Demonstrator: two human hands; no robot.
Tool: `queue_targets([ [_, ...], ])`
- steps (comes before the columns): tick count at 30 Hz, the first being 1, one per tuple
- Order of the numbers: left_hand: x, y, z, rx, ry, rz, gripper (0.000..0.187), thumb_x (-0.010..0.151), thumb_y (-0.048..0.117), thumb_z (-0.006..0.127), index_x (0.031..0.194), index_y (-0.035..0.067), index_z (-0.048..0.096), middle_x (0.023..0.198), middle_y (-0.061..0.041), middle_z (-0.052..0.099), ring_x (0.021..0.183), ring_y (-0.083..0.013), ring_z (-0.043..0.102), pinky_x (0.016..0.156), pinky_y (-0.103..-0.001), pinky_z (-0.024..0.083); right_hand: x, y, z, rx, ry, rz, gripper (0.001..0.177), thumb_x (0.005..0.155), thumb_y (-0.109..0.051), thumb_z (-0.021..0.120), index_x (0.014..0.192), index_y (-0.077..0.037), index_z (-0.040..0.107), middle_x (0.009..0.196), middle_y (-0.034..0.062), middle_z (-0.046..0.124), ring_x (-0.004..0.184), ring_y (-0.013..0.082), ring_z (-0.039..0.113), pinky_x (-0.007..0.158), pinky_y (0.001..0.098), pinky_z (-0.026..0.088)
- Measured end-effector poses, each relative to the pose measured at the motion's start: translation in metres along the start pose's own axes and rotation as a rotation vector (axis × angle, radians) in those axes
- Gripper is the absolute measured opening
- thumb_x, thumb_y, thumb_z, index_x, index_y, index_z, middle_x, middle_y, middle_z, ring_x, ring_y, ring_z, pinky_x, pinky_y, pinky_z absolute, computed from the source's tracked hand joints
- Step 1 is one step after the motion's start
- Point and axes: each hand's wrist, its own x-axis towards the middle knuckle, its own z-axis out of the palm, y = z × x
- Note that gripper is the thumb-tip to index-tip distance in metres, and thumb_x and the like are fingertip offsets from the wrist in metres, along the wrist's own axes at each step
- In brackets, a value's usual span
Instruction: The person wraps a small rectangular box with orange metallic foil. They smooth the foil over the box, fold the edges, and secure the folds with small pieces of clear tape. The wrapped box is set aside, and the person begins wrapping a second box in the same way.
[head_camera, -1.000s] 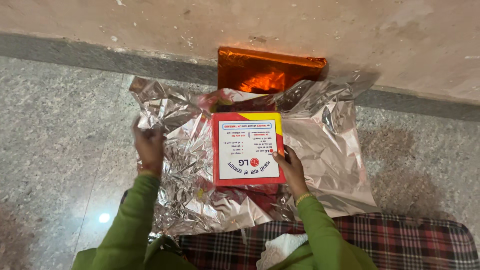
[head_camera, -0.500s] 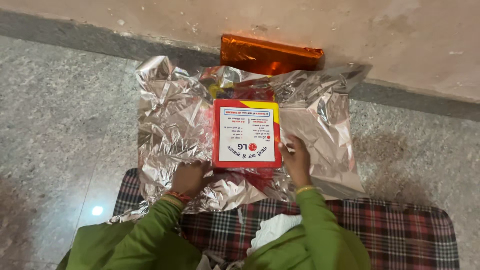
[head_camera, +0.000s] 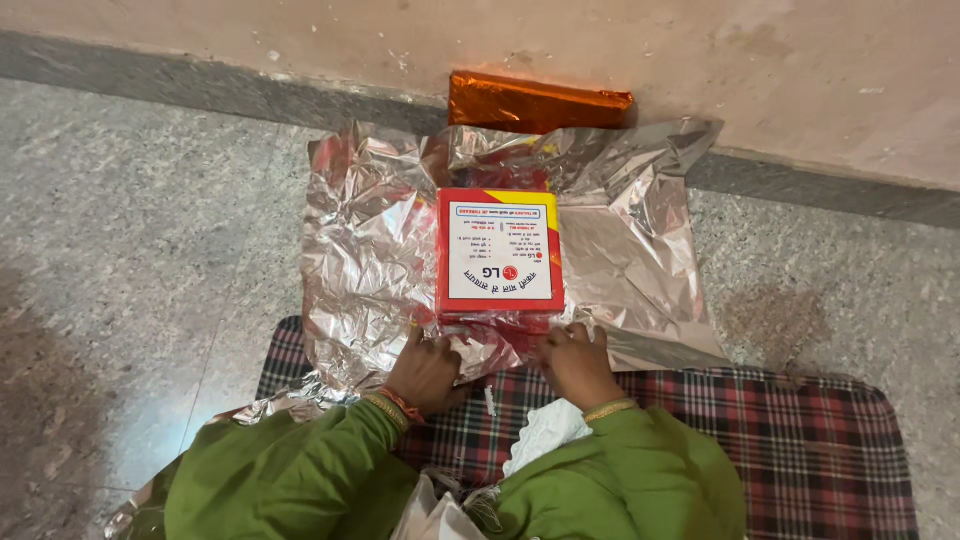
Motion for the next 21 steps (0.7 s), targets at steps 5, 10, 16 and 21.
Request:
queue_targets([
  [5,-0.002,0.005,0.012,0.120,0.020,0.025,0.030,0.087,0.035,0.066,0.088,0.006,0.074,0.095,-0.019,0.066,0.080,-0.0321,0.068,0.105,-0.055,0.035,0.007,0.022,0.009,0.199,0.263,-0.053,0.008,0.085,-0.020,0.068,0.089,-0.017,0.075,0.096,-0.0010,0.073,0.100,0.0262,0.063,0.091,0.0518,0.042],
  [10,0.003,-0.014,0.006,0.173,0.224,-0.022,0.020,0.082,0.020,0.062,0.072,0.009,0.074,0.105,-0.017,0.068,0.081,-0.0290,0.070,0.104,-0.054,0.037,0.017,0.029,-0.007,0.252,0.491,-0.075,0.005,0.086,-0.017,0.071,0.089,-0.016,0.075,0.088,0.0009,0.071,0.096,0.0250,0.064,0.093,0.0433,0.043],
  [16,0.018,-0.053,-0.043,0.006,0.181,-0.208,0.019,0.082,0.028,0.067,0.081,0.013,0.078,0.091,-0.012,0.070,0.083,-0.0297,0.069,0.091,-0.051,0.042,0.043,0.046,-0.019,0.299,0.546,-0.093,0.010,0.080,-0.017,0.079,0.090,-0.014,0.077,0.084,0.0030,0.069,0.090,0.0266,0.065,0.088,0.0429,0.043],
  [21,0.055,-0.090,-0.068,0.042,0.061,-0.269,0.020,0.084,0.034,0.071,0.083,0.015,0.079,0.093,-0.008,0.071,0.085,-0.0278,0.071,0.094,-0.049,0.041,0.074,0.057,-0.009,0.425,0.464,-0.049,0.007,0.085,-0.015,0.077,0.090,-0.011,0.075,0.085,0.0060,0.069,0.088,0.0277,0.066,0.083,0.0422,0.050],
])
